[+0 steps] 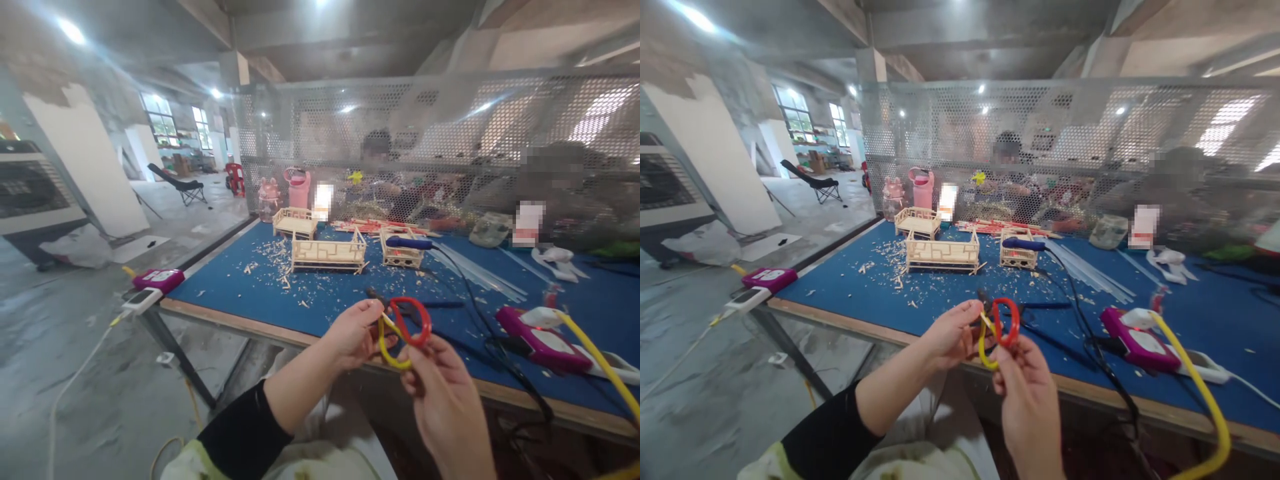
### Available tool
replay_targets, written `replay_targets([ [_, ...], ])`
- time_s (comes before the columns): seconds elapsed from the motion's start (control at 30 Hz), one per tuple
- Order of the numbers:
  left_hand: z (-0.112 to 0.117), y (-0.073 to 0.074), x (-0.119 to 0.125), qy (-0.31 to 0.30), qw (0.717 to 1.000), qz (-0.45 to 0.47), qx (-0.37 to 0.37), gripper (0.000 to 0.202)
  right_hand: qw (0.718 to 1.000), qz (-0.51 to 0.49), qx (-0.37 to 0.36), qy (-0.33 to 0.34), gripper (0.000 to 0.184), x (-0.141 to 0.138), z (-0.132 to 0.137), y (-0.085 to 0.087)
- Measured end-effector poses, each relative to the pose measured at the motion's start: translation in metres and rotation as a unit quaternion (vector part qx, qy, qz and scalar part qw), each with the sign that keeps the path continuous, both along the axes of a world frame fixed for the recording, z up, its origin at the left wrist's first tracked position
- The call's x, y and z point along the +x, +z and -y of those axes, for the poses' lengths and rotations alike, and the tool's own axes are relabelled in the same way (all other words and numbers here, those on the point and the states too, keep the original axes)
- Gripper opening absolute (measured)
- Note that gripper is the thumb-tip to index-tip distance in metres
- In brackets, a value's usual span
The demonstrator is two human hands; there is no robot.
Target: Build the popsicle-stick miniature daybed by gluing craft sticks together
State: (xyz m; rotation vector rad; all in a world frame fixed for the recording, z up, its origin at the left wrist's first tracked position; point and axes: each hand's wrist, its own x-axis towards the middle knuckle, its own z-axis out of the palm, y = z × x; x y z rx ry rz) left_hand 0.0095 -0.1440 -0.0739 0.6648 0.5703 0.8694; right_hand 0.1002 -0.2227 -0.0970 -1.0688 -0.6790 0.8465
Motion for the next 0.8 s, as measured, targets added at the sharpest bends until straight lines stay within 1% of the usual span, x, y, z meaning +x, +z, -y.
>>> replay_targets([
  [0.03, 0.0, 0.0, 0.001, 0.003, 1.0, -0.003, 0.009, 0.045, 1.0, -0.003, 0.006, 0.026, 0.028, -0.006, 0.005, -0.005],
  [0.1, 0.001, 0.002, 0.001, 0.011, 0.998, -0.029, 0.05, 0.047, 0.992, -0.021, 0.017, 0.121, 0.024, -0.012, 0.008, -0.008],
  [0.17, 0.004, 0.005, -0.001, -0.002, 0.993, -0.067, 0.095, 0.049, 0.977, -0.067, 0.016, 0.201, 0.025, -0.012, 0.007, -0.005],
  [0.23, 0.009, 0.007, -0.003, -0.017, 0.987, -0.096, 0.13, 0.051, 0.964, -0.105, -0.006, 0.245, 0.026, -0.01, 0.003, 0.0],
  [0.3, 0.014, 0.008, -0.003, -0.007, 0.983, -0.104, 0.154, 0.051, 0.958, -0.111, -0.024, 0.265, 0.03, -0.009, 0.0, 0.003],
  [0.4, 0.016, 0.008, -0.005, 0.04, 0.979, -0.104, 0.172, 0.046, 0.959, -0.099, -0.02, 0.265, 0.032, -0.011, -0.003, 0.002],
  [0.43, 0.014, 0.008, -0.006, 0.059, 0.979, -0.102, 0.168, 0.044, 0.961, -0.099, -0.021, 0.257, 0.032, -0.012, -0.002, 0.002],
  [0.5, 0.008, 0.009, -0.01, 0.118, 0.979, -0.086, 0.146, 0.039, 0.964, -0.097, -0.032, 0.244, 0.031, -0.013, -0.001, 0.001],
  [0.57, 0.0, 0.014, -0.015, 0.171, 0.977, -0.049, 0.115, 0.036, 0.962, -0.088, -0.042, 0.253, 0.034, -0.013, 0.001, 0.002],
  [0.6, -0.004, 0.018, -0.018, 0.189, 0.976, -0.027, 0.102, 0.034, 0.961, -0.087, -0.039, 0.259, 0.039, -0.013, 0.001, 0.002],
  [0.67, -0.009, 0.025, -0.021, 0.2, 0.976, 0.011, 0.084, 0.029, 0.955, -0.097, -0.03, 0.279, 0.049, -0.013, -0.002, 0.002],
  [0.7, -0.01, 0.028, -0.021, 0.202, 0.976, 0.022, 0.079, 0.027, 0.949, -0.109, -0.039, 0.294, 0.05, -0.013, -0.005, 0.001],
  [0.73, -0.011, 0.031, -0.021, 0.207, 0.975, 0.028, 0.077, 0.024, 0.941, -0.124, -0.063, 0.31, 0.047, -0.014, -0.01, 0.0],
  [0.8, -0.01, 0.034, -0.019, 0.221, 0.971, 0.028, 0.083, 0.021, 0.921, -0.144, -0.137, 0.335, 0.033, -0.014, -0.02, -0.004],
])
